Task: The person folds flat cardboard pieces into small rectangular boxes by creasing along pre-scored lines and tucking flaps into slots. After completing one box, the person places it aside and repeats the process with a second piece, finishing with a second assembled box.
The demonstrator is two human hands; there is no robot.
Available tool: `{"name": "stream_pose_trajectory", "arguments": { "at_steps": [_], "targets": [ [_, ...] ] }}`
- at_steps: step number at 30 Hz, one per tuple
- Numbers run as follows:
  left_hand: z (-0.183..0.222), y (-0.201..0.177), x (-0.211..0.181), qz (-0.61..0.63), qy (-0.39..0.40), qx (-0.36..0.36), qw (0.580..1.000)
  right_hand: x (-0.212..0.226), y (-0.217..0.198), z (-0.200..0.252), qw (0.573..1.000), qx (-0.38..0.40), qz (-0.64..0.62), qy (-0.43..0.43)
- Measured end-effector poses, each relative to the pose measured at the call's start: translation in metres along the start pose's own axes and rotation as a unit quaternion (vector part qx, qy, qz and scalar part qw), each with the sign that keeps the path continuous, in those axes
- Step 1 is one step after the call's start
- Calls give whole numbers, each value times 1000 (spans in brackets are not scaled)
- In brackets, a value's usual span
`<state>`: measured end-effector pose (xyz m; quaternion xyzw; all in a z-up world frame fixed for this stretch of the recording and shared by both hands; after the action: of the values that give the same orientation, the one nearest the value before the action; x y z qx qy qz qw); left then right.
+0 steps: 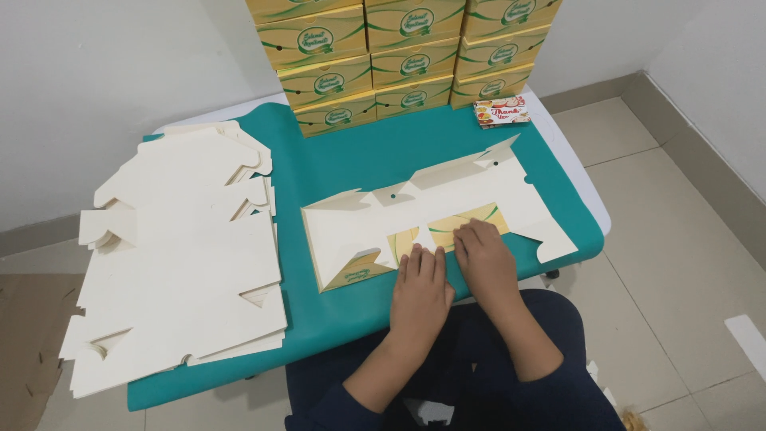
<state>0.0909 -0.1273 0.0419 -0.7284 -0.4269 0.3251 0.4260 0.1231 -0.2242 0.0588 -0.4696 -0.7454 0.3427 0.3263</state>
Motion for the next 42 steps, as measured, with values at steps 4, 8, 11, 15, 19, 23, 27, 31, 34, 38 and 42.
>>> {"name": "stream_pose_trajectory", "arguments": {
  "at_steps": [4, 8, 11, 15, 19, 23, 27, 31, 34, 38, 42],
  "targets": [
    [-3, -3, -2, -24, 10, 21, 999, 22, -3, 10, 996, -4, -31, -86],
    [-3, -5, -3, -40, 8, 39, 998, 19, -17, 8, 997, -14, 4, -76],
    [-3, -7, -2, -40, 9, 47, 998, -2, -27, 9, 995, -16, 91, -33],
    [-4, -12, -3, -42, 10, 46, 998, -27, -46, 3, 987, 18, 142, 76],
    [-1, -6, -3, -49, 8, 42, 998, -24, -53, 3, 986, 63, 114, 106],
    [-1, -4, -4, -54, 7, 37, 998, -22, -54, 3, 984, 111, 56, 127],
    [0, 0, -5, -61, 5, 46, 997, -16, -61, 5, 974, 187, 17, 125],
    [0, 1, -7, -70, 5, 53, 996, -34, -86, 22, 979, 157, -85, 103],
    [1, 2, -8, -62, 1, 68, 996, -58, -92, 37, 983, 137, -19, 122],
    [0, 2, -10, -77, 0, 69, 995, -87, -80, 41, 975, 153, -5, 159],
    [0, 4, -9, -69, 1, 81, 994, -110, -78, 32, 985, 68, -17, 161]
  ]
}}
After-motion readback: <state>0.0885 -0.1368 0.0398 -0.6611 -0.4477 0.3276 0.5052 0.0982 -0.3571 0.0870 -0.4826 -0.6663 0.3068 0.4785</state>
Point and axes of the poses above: each hand's wrist, its own z-axis away from the middle knuckle, its own y-axis out of the palm, x = y × z, the point moved 8 cm from there along -z, towards the middle knuckle, and after that the axes turned 6 degrees about -y, right-handed, at the moved point
